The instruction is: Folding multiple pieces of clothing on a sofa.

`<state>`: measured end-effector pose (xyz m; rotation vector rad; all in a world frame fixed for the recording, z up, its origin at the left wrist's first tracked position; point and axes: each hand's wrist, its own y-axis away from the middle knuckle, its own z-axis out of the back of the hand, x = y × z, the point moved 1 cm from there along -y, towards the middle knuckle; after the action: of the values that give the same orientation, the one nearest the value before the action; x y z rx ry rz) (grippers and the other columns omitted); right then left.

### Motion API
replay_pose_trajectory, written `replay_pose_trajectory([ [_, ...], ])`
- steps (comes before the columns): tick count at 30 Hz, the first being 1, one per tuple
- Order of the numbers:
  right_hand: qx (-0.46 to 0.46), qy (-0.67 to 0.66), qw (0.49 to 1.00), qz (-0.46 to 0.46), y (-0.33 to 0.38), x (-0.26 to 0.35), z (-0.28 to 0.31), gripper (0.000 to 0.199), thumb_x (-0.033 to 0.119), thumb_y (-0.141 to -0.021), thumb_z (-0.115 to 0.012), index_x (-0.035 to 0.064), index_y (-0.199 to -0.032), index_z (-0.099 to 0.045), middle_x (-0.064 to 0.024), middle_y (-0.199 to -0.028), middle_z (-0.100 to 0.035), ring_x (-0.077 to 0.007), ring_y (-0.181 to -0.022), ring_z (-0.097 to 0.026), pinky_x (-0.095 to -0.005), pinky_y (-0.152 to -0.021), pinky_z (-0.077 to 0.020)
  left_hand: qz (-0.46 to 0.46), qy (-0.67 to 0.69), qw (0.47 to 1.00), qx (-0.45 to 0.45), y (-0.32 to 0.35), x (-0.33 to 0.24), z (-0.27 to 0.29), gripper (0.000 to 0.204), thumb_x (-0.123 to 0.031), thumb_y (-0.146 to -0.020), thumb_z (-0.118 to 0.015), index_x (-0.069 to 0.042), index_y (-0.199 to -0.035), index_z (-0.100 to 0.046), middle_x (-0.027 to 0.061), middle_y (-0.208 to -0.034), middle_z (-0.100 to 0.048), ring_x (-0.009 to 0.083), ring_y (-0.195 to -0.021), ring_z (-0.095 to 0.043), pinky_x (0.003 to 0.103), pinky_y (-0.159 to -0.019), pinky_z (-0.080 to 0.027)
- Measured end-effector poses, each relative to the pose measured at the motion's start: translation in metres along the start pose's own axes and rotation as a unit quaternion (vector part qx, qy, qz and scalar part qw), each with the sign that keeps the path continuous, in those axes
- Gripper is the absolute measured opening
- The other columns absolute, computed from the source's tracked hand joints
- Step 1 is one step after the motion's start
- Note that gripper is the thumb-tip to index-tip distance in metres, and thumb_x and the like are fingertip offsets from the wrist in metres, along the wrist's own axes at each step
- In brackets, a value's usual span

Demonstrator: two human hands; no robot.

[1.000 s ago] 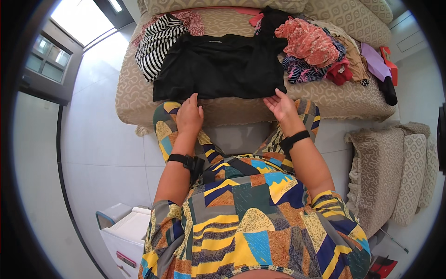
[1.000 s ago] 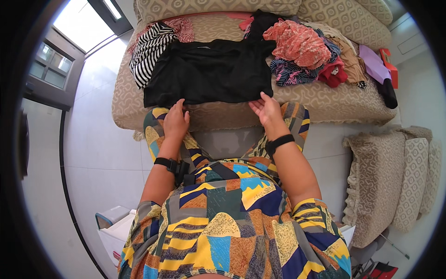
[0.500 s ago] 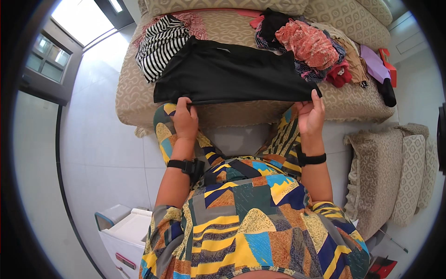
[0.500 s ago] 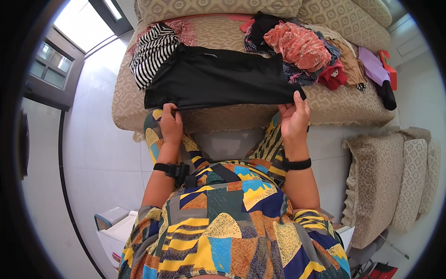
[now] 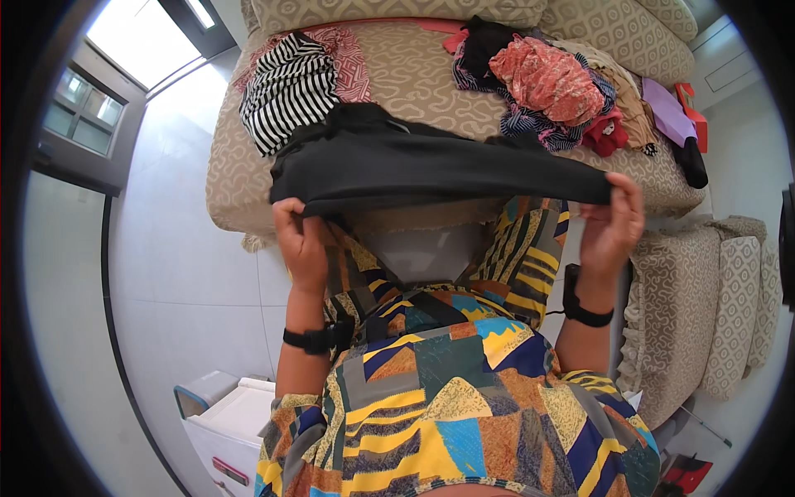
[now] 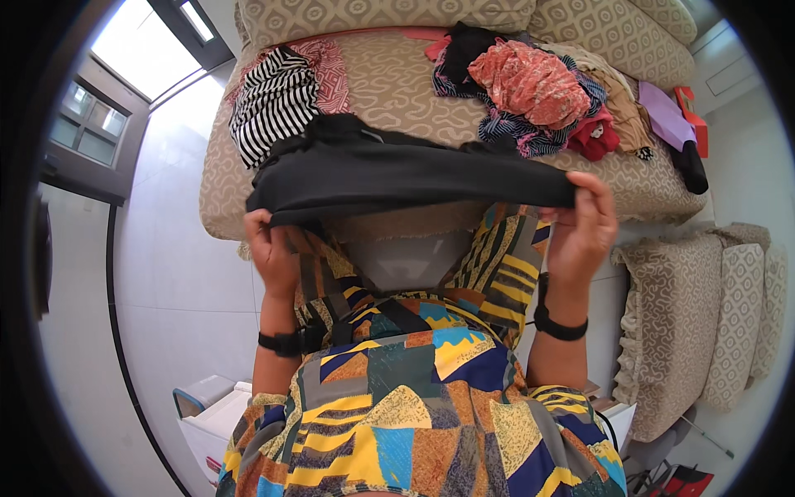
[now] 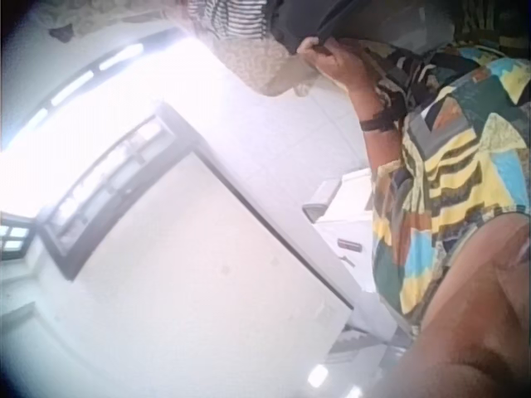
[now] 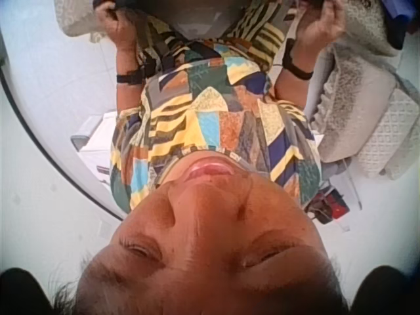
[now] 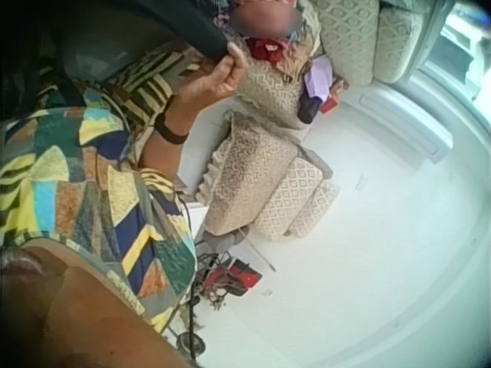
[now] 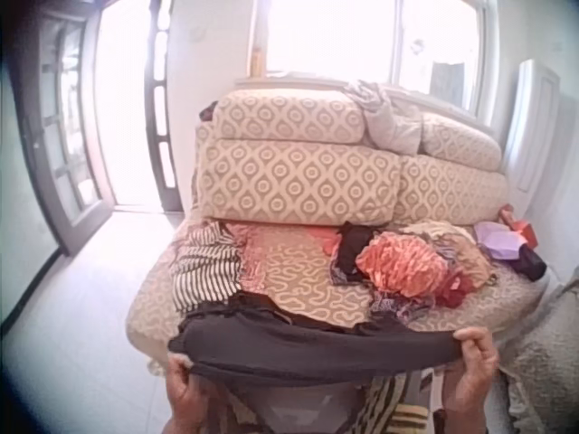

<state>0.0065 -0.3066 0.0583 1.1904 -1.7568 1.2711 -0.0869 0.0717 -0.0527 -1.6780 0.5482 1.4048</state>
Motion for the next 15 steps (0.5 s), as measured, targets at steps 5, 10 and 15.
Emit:
replay_pose_trajectory([
  [5,-0.064,-0.038,0.983,0.169,-0.006,0.054,-0.001,0.018,0.010,-0.099,-0.047,0.0000,-0.107,-0.060,-0.0130,-0.098,-0.064,-0.0194,-0.086,-0.066,-0.0322,-0.072,-0.0567,-0.185,-0.128,0.970,-0.095,0.009,-0.070,0.014,0.023,0.008,-0.088,-0.059,-0.001,-0.108,-0.051,0.0078,-0.105,-0.054,0.0174,-0.098,-0.055,0.029,-0.090,-0.045],
  [10,0.020,-0.053,0.997,0.051,-0.031,0.039,0.002,0.021,0.009,-0.098,-0.048,-0.0020,-0.111,-0.060,-0.0131,-0.106,-0.062,-0.0213,-0.095,-0.065,-0.0398,-0.087,-0.0550,-0.193,-0.269,0.941,-0.075,-0.009,-0.101,0.019,0.032,0.008,-0.089,-0.057,0.004,-0.121,-0.056,0.0149,-0.120,-0.060,0.0224,-0.112,-0.058,0.033,-0.098,-0.045],
  [15,0.004,-0.076,0.997,-0.021,-0.074,-0.001,-0.025,0.021,0.002,-0.098,-0.045,-0.0048,-0.111,-0.059,-0.0127,-0.106,-0.062,-0.0225,-0.098,-0.064,-0.0429,-0.097,-0.0524,-0.146,-0.186,0.970,-0.056,-0.066,-0.112,-0.009,0.031,0.005,-0.087,-0.060,-0.001,-0.117,-0.064,0.0089,-0.116,-0.066,0.0192,-0.111,-0.060,0.030,-0.100,-0.042],
])
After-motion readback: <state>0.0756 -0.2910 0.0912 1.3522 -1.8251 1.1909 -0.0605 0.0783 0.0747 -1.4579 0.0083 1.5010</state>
